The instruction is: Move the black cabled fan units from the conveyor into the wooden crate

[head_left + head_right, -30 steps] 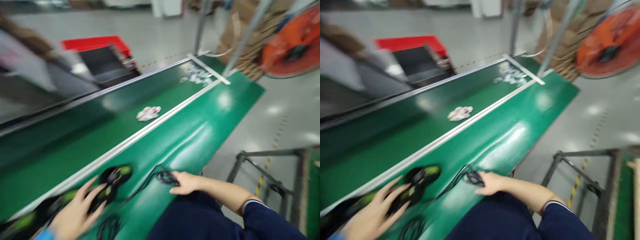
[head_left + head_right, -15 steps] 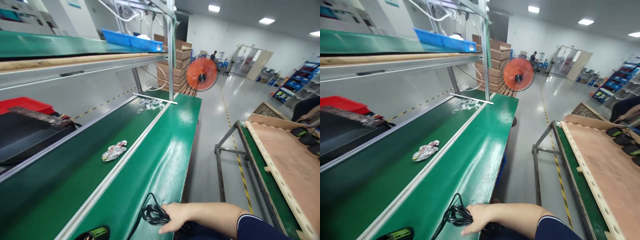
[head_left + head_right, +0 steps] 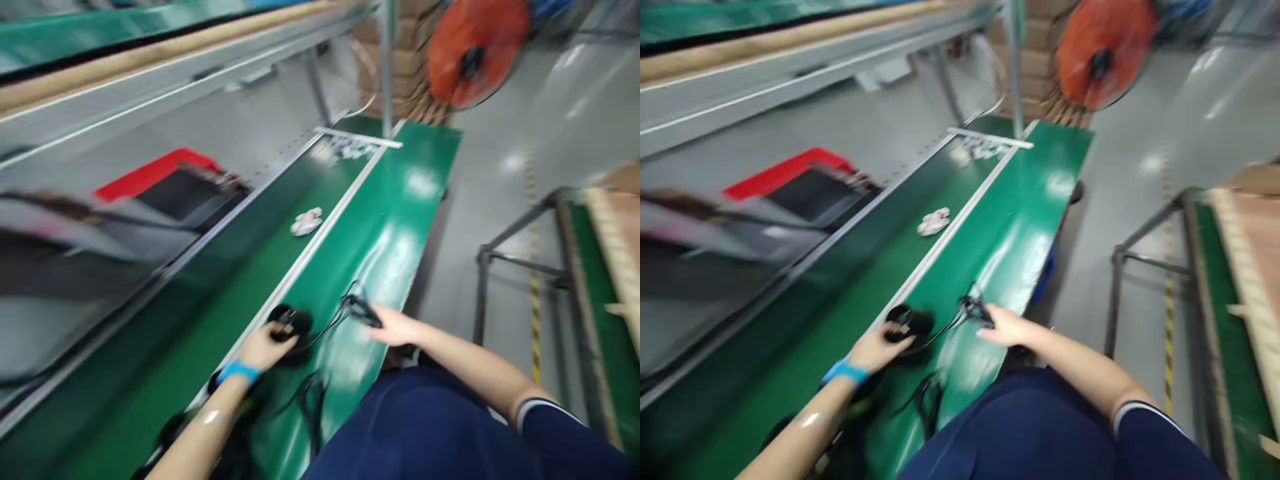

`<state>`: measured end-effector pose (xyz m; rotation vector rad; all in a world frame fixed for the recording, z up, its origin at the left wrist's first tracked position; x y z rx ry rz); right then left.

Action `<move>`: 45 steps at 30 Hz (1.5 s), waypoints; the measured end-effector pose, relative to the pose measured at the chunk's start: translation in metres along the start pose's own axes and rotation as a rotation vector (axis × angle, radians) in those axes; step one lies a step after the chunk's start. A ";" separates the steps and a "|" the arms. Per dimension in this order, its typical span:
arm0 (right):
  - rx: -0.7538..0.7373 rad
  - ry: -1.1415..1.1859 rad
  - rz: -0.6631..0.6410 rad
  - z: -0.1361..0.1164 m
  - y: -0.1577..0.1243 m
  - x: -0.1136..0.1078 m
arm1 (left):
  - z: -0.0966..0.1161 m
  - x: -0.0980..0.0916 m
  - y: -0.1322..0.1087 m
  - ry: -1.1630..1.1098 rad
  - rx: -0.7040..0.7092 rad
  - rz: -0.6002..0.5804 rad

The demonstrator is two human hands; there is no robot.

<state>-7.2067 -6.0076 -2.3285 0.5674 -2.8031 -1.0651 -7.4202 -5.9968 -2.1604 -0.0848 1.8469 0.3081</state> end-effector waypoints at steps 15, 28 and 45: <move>0.188 0.106 0.510 -0.049 -0.203 -0.137 | 0.274 -0.040 -0.055 0.375 0.486 -0.035; 0.520 0.047 1.460 -0.160 -0.588 -0.122 | 0.704 0.132 -0.384 0.606 1.698 -0.054; 1.264 0.165 2.184 -0.135 -0.741 -0.077 | 0.886 0.416 -0.759 0.873 2.637 -0.241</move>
Point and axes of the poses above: each hand's wrist, its own y-axis towards the middle knuckle, its own x-axis out of the palm, z = x × y, the point moved 8 cm from there along y, towards the middle knuckle, and after that the axes turned 13 degrees about -x, right-handed, at the moved point
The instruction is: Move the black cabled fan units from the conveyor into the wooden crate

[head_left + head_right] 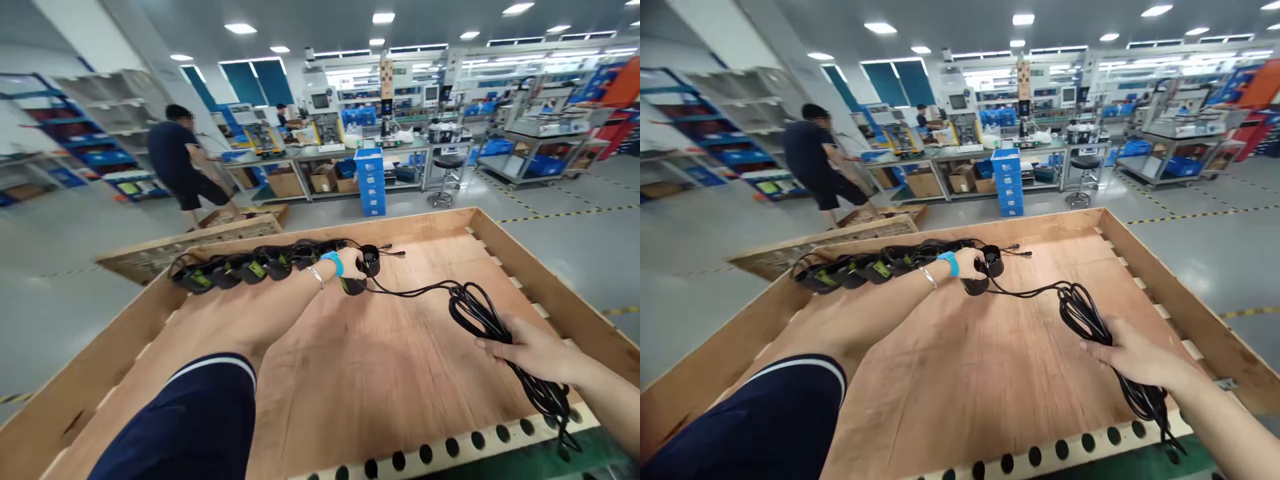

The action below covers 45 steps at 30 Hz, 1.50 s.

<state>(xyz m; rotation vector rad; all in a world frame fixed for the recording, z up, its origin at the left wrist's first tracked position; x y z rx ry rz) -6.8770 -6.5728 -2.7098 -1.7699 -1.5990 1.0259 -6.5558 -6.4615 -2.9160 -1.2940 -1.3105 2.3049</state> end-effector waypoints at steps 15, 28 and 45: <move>0.082 0.191 0.107 -0.005 0.050 0.050 | -0.001 0.033 0.085 0.062 0.401 -0.090; 0.049 0.174 0.123 0.008 0.068 0.064 | -0.027 0.030 0.101 -0.001 0.191 -0.089; -0.055 0.182 0.131 -0.010 0.096 0.059 | 0.042 0.026 0.114 0.040 0.257 -0.082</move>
Point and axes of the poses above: each hand's wrist, its own y-axis towards the middle knuckle, its own x-axis out of the palm, z = x × y, the point moved 8 cm from there along y, towards the middle knuckle, and after that the axes turned 13 degrees about -x, right-handed, at the moved point
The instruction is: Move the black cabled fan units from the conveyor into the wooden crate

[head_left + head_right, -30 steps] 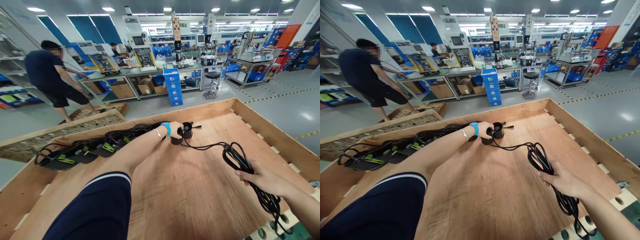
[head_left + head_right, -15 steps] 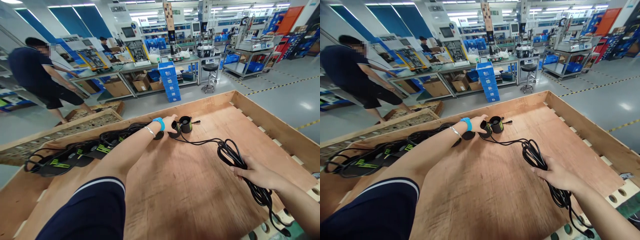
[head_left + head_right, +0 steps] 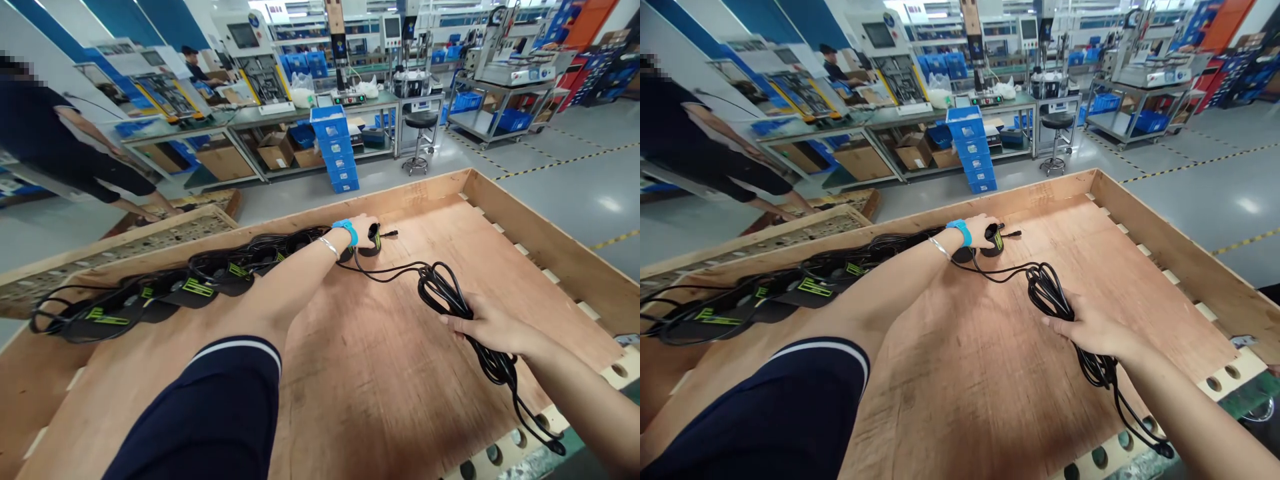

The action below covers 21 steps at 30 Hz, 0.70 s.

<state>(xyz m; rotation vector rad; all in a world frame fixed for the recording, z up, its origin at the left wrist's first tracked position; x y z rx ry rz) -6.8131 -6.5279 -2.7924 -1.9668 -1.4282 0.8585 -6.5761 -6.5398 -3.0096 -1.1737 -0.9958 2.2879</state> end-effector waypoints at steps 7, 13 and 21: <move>-0.022 0.024 -0.046 0.002 0.007 0.009 | -0.013 -0.009 0.012 0.019 -0.172 0.069; -0.039 -0.040 -0.037 -0.012 0.008 -0.002 | 0.006 -0.033 -0.022 -0.258 -0.133 0.258; -0.080 -0.129 -0.263 -0.049 0.015 0.006 | 0.176 -0.056 -0.229 -0.139 0.576 0.705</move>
Point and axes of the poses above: each hand's wrist, its own y-axis towards the middle knuckle, its own x-axis out of the palm, z = x × y, the point moved 8 cm from there along y, towards the middle knuckle, and after that the axes turned 13 degrees about -x, right-handed, at the moved point
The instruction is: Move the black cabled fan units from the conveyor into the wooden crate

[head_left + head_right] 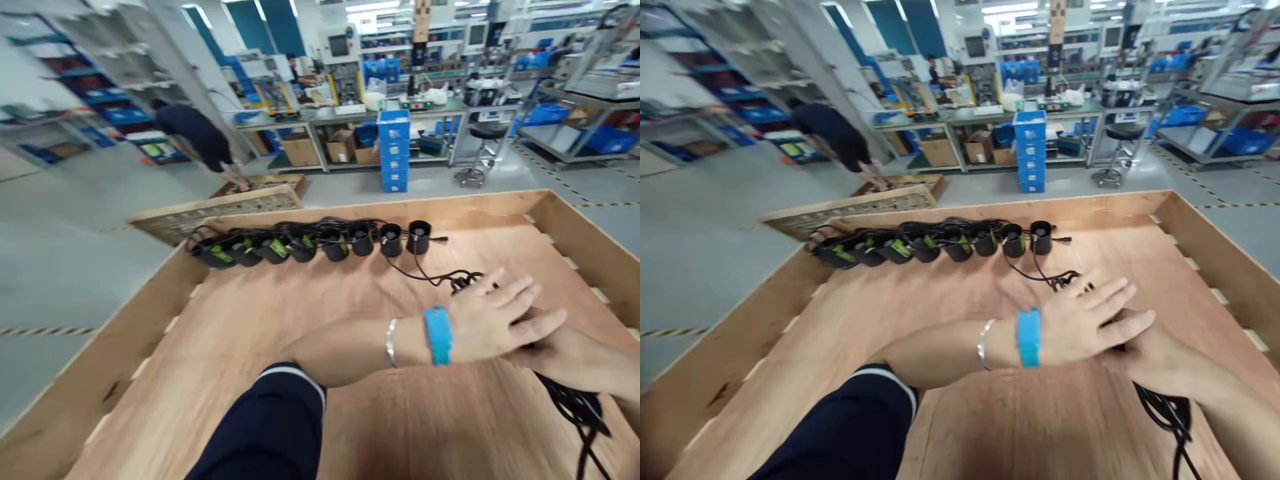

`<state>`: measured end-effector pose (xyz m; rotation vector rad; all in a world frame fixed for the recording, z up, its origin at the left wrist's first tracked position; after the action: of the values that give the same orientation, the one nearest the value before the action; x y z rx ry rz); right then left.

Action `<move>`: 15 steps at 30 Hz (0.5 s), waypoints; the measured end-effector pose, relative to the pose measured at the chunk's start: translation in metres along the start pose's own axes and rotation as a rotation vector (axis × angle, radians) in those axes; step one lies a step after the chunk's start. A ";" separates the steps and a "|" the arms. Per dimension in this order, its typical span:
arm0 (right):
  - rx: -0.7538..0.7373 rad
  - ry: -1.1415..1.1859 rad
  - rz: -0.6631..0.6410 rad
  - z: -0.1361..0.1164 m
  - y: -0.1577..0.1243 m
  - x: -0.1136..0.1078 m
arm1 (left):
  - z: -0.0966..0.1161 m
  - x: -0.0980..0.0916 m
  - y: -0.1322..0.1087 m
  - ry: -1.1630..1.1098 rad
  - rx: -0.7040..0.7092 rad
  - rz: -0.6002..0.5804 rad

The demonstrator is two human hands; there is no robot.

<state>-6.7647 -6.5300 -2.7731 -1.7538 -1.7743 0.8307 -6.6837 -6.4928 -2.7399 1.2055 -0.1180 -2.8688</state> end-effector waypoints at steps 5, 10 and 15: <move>-0.043 0.112 -0.163 0.008 -0.005 -0.001 | -0.008 0.008 0.010 0.155 -0.055 -0.170; -0.067 0.219 -0.135 0.020 -0.024 -0.023 | -0.069 -0.045 0.030 0.300 -0.155 -0.278; -0.042 0.271 0.378 0.027 0.015 -0.108 | -0.180 -0.093 0.054 0.501 -0.438 -0.295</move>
<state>-6.7700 -6.6400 -2.7953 -2.1535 -1.3154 0.6612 -6.4901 -6.5520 -2.7954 1.8872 0.7074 -2.4822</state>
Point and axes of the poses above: each hand's wrist, its own y-axis towards the middle knuckle, its own x-axis out of the palm, z = x × y, the point moved 8 cm from there along y, towards the middle knuckle, and after that the axes turned 13 degrees about -x, right-handed, at the moved point
